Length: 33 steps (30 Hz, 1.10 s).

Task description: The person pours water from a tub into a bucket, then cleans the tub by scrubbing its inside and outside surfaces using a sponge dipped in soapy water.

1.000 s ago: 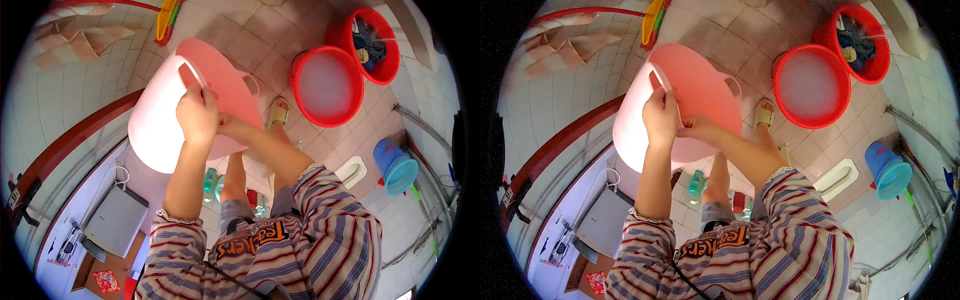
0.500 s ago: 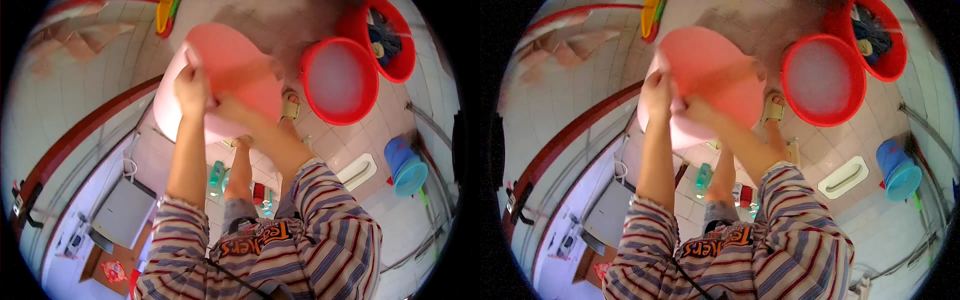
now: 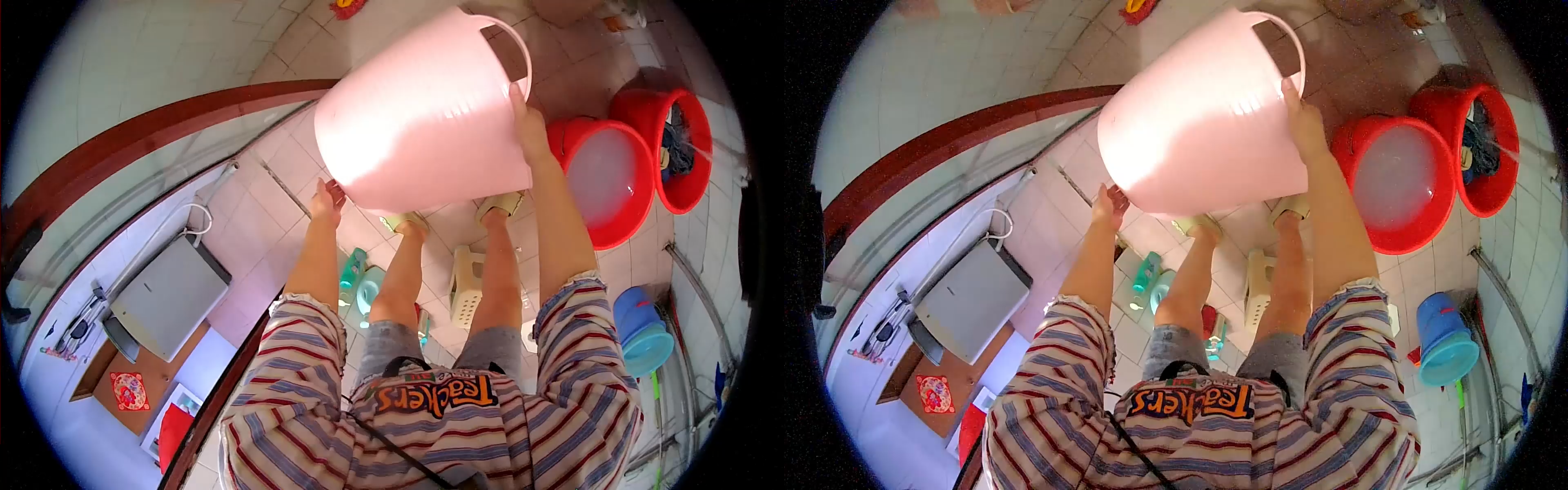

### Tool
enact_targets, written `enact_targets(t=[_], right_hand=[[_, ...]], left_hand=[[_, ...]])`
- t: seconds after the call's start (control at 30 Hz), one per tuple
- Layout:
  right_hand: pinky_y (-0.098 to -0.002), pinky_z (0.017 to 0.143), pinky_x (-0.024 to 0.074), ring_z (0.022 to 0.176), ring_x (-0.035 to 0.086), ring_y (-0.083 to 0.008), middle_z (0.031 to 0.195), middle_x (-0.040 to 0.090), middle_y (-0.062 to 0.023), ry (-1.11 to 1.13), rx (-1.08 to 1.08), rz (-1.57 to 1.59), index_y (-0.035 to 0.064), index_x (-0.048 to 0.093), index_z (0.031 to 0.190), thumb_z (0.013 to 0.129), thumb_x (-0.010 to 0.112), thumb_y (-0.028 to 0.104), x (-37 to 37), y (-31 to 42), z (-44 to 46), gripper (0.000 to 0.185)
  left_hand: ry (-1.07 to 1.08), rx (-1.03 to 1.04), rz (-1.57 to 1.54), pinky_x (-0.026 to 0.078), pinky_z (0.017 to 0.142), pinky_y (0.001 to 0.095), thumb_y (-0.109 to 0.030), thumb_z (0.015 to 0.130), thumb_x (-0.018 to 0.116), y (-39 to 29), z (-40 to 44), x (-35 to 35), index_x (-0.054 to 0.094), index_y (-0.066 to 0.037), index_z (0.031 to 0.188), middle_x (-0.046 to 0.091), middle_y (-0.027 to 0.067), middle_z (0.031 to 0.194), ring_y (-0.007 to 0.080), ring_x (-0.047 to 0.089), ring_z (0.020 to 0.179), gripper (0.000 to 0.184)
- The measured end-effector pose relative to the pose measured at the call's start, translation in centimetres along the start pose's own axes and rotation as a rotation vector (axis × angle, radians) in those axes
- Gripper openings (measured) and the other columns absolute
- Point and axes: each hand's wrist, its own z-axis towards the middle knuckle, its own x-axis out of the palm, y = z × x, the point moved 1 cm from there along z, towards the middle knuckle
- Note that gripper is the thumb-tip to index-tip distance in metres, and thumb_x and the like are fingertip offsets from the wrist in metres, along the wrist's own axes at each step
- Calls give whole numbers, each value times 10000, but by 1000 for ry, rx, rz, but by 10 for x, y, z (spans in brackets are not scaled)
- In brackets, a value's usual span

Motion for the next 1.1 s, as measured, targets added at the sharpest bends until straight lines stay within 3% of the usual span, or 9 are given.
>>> enact_targets(t=[0.03,0.17,0.23,0.3,0.63,0.77,0.9,1.0,1.1], right_hand=[[-389,925,382,1098,519,-382,1117,545,-336,0,0,-8,-140,537,1132,797,387,727,1,-2,10,942],[-368,936,378,1124,505,-351,1155,534,-316,-16,10,59,-178,505,1141,789,386,738,-2,16,12,988],[-323,928,373,1112,492,-264,1191,535,-221,-25,-11,6,-133,490,1207,795,381,740,-7,26,12,971],[-315,950,361,1151,473,-256,1226,516,-219,-20,18,-98,-120,471,1237,784,385,754,-26,39,13,989],[-324,959,404,1123,523,-217,1257,529,-130,31,167,470,-22,459,1286,822,494,646,-87,-7,58,814],[-342,976,386,1145,512,-252,1261,517,-182,91,156,599,-66,483,1242,803,539,631,-88,-22,46,825],[-310,797,486,901,620,-201,1027,638,-124,218,-7,449,-30,595,1096,766,692,444,-82,32,-11,586],[-274,662,505,721,635,-150,834,673,-65,207,-138,354,-15,665,956,699,779,289,-61,64,-47,415],[-295,642,499,669,637,-178,762,669,-89,142,-345,0,18,675,869,683,762,404,-28,82,-78,437]], left_hand=[[208,-10,-124,444,744,318,-438,941,359,3,1,3,550,-36,1043,594,62,923,182,555,822,456],[89,92,-116,436,740,338,-383,948,375,4,0,16,540,-31,946,591,62,883,180,548,819,389],[93,85,-152,439,709,323,-377,946,386,3,-3,15,543,-14,910,592,59,838,174,550,779,398],[227,96,-253,436,669,299,-364,941,408,4,-16,11,550,-7,868,587,58,780,163,544,715,391],[169,414,-132,419,685,270,-278,906,519,-69,-194,19,557,24,870,555,45,765,123,491,702,306],[189,434,-149,414,683,259,-269,896,539,-76,-211,17,569,21,871,551,33,759,114,478,694,293],[315,316,-131,468,734,311,-293,919,501,-81,-170,-22,591,-2,924,618,72,816,181,582,745,304],[92,581,-320,442,859,361,-228,904,520,-123,-142,-57,518,-5,1047,582,121,998,211,557,913,265],[-54,732,-535,385,970,438,-104,865,550,-198,-147,-71,451,-13,1134,530,130,1107,276,510,1010,301]])
